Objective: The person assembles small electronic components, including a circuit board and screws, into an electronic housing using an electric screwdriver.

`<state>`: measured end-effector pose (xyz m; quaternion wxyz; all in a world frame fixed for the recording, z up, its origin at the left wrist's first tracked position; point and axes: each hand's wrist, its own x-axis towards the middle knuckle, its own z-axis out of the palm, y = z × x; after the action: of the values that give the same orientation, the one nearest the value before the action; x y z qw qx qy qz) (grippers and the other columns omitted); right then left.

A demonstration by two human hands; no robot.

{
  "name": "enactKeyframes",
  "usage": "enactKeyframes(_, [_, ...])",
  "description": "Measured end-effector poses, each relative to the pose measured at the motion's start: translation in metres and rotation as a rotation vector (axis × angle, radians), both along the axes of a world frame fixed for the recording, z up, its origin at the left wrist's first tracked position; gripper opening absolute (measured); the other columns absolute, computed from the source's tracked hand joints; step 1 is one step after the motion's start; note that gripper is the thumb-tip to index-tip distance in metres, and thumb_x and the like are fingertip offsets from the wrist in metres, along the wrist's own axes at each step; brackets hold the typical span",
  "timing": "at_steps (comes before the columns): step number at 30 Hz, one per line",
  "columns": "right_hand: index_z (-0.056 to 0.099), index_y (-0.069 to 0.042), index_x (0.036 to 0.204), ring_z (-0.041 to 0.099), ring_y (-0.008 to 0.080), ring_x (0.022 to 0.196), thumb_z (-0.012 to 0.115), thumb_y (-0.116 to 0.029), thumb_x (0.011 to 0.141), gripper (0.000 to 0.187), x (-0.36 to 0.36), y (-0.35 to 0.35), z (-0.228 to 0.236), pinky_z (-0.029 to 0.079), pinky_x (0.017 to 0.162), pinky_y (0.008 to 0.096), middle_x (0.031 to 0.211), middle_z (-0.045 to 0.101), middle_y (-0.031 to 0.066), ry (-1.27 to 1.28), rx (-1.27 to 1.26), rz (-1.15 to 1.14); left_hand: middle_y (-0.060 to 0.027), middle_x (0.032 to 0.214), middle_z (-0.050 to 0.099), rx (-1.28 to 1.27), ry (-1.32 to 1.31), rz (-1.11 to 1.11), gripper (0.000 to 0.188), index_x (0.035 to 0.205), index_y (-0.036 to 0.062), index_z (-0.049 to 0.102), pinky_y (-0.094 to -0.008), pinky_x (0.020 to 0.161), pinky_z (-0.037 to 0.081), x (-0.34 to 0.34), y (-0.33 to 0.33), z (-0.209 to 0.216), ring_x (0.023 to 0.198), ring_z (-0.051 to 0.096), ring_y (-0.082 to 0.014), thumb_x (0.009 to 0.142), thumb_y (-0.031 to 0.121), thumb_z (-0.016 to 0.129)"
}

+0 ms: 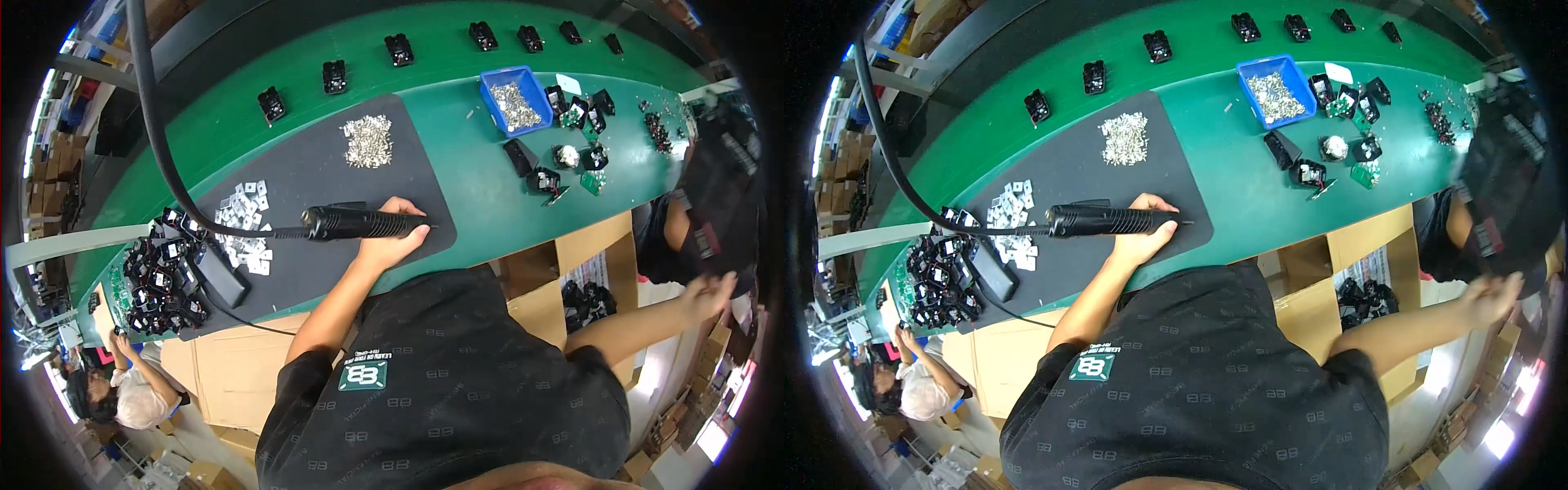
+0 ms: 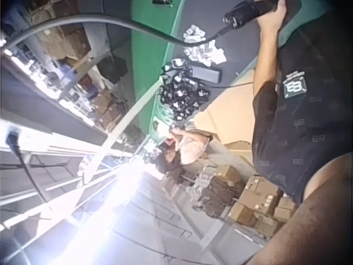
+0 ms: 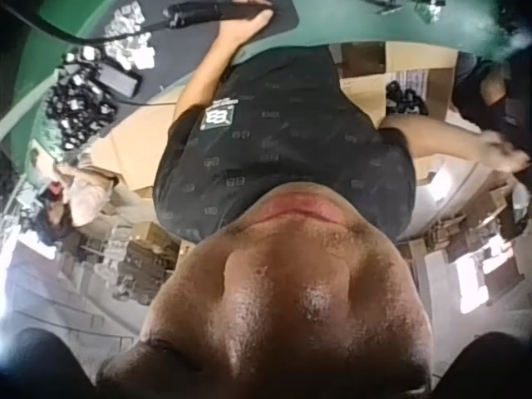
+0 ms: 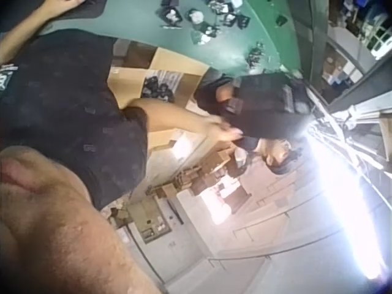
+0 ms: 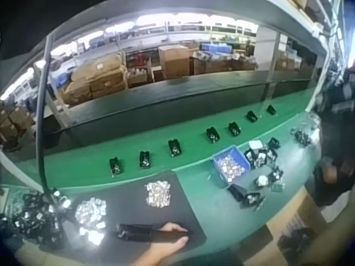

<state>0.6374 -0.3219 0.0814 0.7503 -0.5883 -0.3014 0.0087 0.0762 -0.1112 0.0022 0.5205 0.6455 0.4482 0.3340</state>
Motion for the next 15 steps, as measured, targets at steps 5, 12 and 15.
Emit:
enactKeyframes(5, [0.052, 0.003, 0.114, 0.044, 0.0025, 0.065, 0.054, -0.009, 0.09, 0.026, -0.153, -0.044, 0.002, 0.035, 0.056, 0.0156, 0.076, 0.052, -0.0021, 0.237, 0.29, 0.103, -0.0042, 0.081, 0.062, 0.014, -0.054, -0.127, 0.027, 0.091, 0.0049, 0.058, -0.0289, 0.069, 0.047, 0.013, 0.006, -0.015, 0.077, 0.058, -0.0129, 0.074, 0.019, 0.073])
enactKeyframes(12, [0.049, 0.006, 0.113, 0.039, 0.0018, 0.051, 0.061, -0.003, 0.083, 0.033, -0.244, -0.022, 0.029, 0.031, 0.049, 0.0153, 0.085, 0.056, 0.0052, 0.232, -0.061, 0.554, -0.0072, 0.079, 0.061, -0.194, -0.412, -0.357, 0.023, 0.082, 0.0018, 0.057, -0.0292, 0.069, 0.047, -0.019, -0.006, -0.019, 0.075, 0.058, -0.0142, 0.074, 0.018, 0.071])
enactKeyframes(15, [0.056, 0.004, 0.101, 0.04, 0.0019, 0.052, 0.065, 0.0, 0.077, 0.026, -0.313, 0.047, 0.029, 0.03, 0.048, 0.0152, 0.086, 0.057, 0.0065, -0.09, -0.145, 0.439, -0.0109, 0.084, 0.062, -0.14, -0.521, -0.401, 0.023, 0.086, 0.001, 0.052, -0.0307, 0.074, 0.049, -0.036, -0.01, -0.013, 0.081, 0.06, -0.018, 0.076, 0.014, 0.068])
